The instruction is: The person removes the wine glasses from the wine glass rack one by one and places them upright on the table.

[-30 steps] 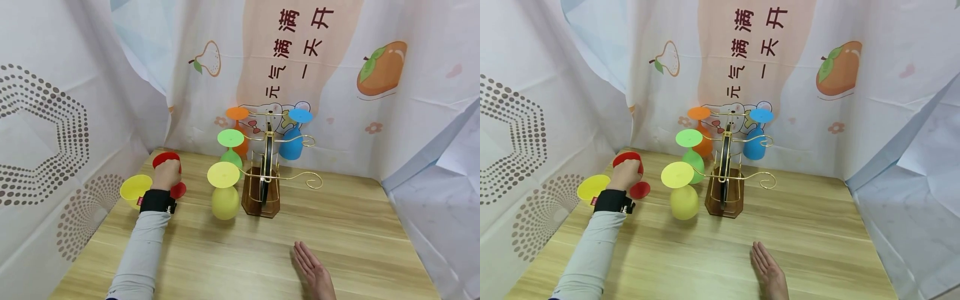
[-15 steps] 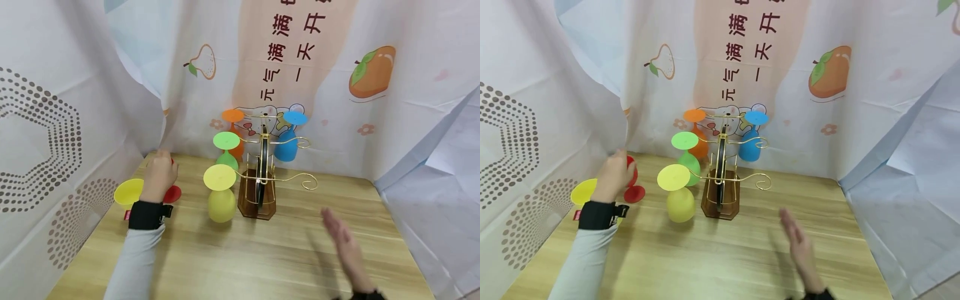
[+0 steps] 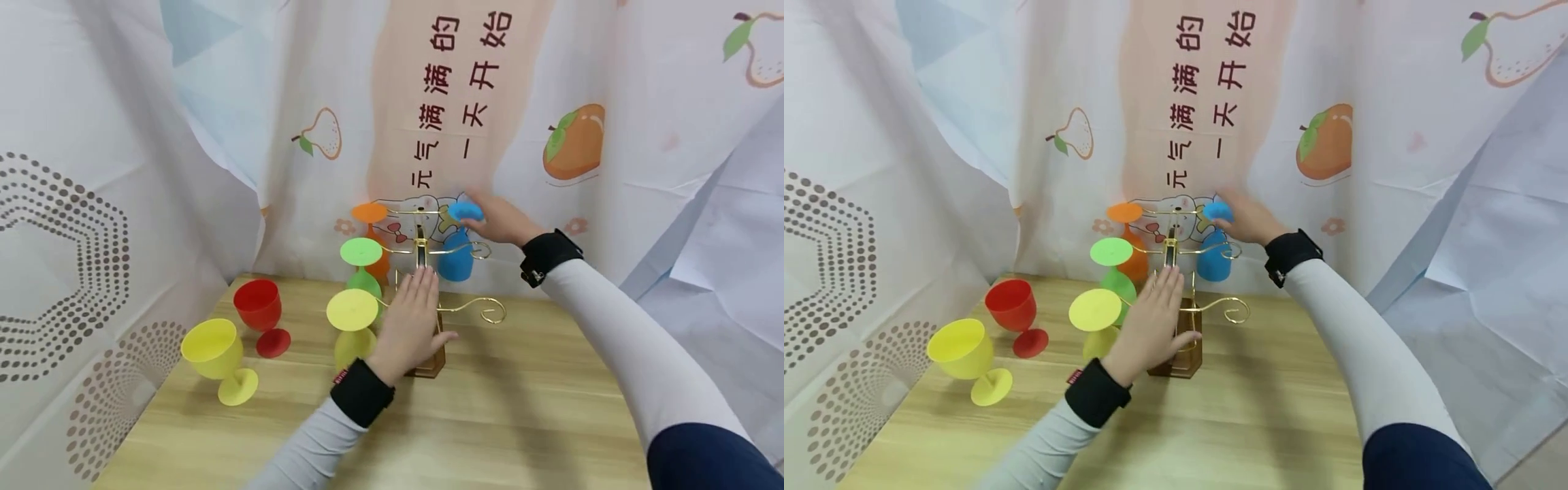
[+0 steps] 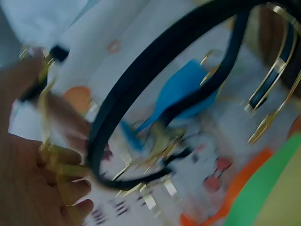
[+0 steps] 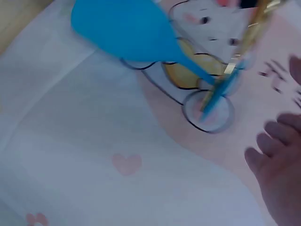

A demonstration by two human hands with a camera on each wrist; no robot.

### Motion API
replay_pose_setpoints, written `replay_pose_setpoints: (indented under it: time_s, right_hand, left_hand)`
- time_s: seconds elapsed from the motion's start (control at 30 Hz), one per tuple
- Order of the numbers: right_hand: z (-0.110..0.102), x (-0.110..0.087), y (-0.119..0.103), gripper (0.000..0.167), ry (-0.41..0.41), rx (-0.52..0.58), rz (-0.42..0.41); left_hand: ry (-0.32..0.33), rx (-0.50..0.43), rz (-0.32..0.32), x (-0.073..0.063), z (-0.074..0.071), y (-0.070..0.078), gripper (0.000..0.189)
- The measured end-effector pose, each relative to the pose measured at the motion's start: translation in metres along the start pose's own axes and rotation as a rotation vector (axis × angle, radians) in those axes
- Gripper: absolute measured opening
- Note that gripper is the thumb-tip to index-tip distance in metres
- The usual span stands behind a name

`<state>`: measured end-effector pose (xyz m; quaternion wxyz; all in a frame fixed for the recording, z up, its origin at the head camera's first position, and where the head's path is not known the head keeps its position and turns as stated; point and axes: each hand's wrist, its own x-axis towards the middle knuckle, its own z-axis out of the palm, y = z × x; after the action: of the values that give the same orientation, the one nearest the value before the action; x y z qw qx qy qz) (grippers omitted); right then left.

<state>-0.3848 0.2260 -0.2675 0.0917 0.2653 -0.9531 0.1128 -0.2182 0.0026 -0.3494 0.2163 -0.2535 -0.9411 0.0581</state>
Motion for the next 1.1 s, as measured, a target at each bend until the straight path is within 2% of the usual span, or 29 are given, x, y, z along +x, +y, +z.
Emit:
replay_pose_setpoints:
  time_s: [0.03,0.1,0.2,0.4,0.5,0.63,0.73,0.9,1.0,1.1]
  right_hand:
    - [0.004,0.008,0.002,0.067,-0.030,-0.026,-0.028]
    - [0.011,0.019,0.006,0.058,-0.069,-0.075,-0.067]
    - [0.023,0.010,0.017,0.046,-0.083,-0.116,-0.078]
    - [0.026,-0.004,0.032,0.047,0.029,-0.231,-0.091]
    - [0.027,0.001,0.039,0.048,0.088,-0.286,-0.086]
    - [0.028,0.011,0.042,0.052,0.147,-0.291,-0.099]
    - [0.030,0.020,0.034,0.056,0.189,-0.303,-0.163]
    - [0.030,0.023,0.007,0.059,0.222,-0.285,-0.337]
    - [0.028,0.005,0.002,0.058,0.234,-0.254,-0.392]
    - [0.027,-0.021,0.012,0.058,0.266,-0.201,-0.373]
  left_hand:
    - [0.019,0.082,0.010,0.000,0.006,0.004,0.078]
    - [0.072,0.184,0.013,-0.001,0.014,0.008,0.061]
    - [0.140,0.264,0.034,-0.005,0.021,0.016,0.044]
    - [0.195,0.249,0.039,-0.011,0.024,0.016,0.042]
    - [0.220,0.253,0.037,-0.012,0.024,0.013,0.042]
    - [0.246,0.256,0.045,-0.012,0.025,0.011,0.042]
    - [0.246,0.252,0.047,-0.013,0.024,0.010,0.041]
    - [0.230,0.237,0.043,-0.013,0.024,0.008,0.042]
    - [0.246,0.197,0.034,-0.011,0.025,0.011,0.041]
    - [0.245,0.128,0.015,-0.007,0.025,0.010,0.043]
